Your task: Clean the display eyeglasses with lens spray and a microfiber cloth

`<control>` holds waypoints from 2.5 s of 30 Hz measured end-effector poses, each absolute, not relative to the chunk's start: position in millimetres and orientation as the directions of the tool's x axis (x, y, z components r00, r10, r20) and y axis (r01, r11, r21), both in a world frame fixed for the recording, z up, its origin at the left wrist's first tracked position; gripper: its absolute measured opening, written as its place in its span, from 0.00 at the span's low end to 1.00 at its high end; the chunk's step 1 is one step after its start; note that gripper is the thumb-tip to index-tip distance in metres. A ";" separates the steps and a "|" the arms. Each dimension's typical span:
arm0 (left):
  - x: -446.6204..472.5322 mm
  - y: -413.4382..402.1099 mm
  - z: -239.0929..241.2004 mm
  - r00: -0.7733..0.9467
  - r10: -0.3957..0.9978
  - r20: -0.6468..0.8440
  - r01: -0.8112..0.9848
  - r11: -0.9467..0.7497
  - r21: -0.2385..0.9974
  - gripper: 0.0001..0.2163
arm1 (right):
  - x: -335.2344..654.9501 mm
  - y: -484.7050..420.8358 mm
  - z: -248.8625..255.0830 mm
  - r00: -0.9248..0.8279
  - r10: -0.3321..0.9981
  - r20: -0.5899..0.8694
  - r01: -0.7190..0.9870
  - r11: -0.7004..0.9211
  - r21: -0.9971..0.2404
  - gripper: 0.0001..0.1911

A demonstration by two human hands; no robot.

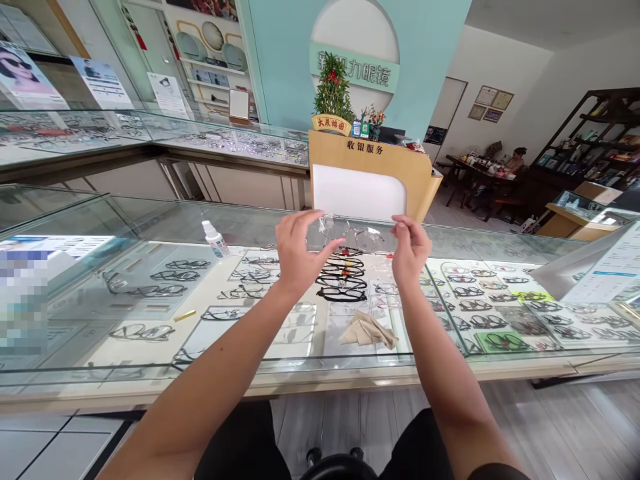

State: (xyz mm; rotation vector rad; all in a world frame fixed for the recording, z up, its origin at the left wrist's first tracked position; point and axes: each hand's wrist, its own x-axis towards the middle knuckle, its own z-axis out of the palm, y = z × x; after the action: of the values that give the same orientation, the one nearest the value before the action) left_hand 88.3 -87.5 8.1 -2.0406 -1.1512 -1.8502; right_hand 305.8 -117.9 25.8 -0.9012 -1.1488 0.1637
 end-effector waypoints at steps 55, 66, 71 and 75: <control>96.8 -84.5 0.7 -0.194 0.662 0.724 0.283 -0.669 0.687 0.23 | 280.1 -120.4 1.4 0.272 0.393 0.879 0.653 0.595 -0.468 0.25; 95.7 -88.3 3.3 -0.240 0.440 0.865 0.457 -0.735 0.500 0.25 | 275.6 -118.3 -4.0 0.265 0.599 0.756 0.529 0.565 -0.633 0.26; 96.2 -90.0 4.4 -0.253 0.457 0.853 0.448 -0.726 0.522 0.25 | 276.7 -118.3 -4.5 0.257 0.598 0.759 0.548 0.557 -0.624 0.24; 95.9 -90.4 5.2 -0.251 0.474 0.844 0.467 -0.704 0.534 0.25 | 276.8 -117.8 -5.1 0.263 0.593 0.761 0.553 0.554 -0.622 0.24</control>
State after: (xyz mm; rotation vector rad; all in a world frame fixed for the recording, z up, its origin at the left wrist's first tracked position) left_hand 95.9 -90.4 5.2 -1.9252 -1.2096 -2.1745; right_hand 276.8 -117.8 -5.1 -1.0769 -1.3849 0.0357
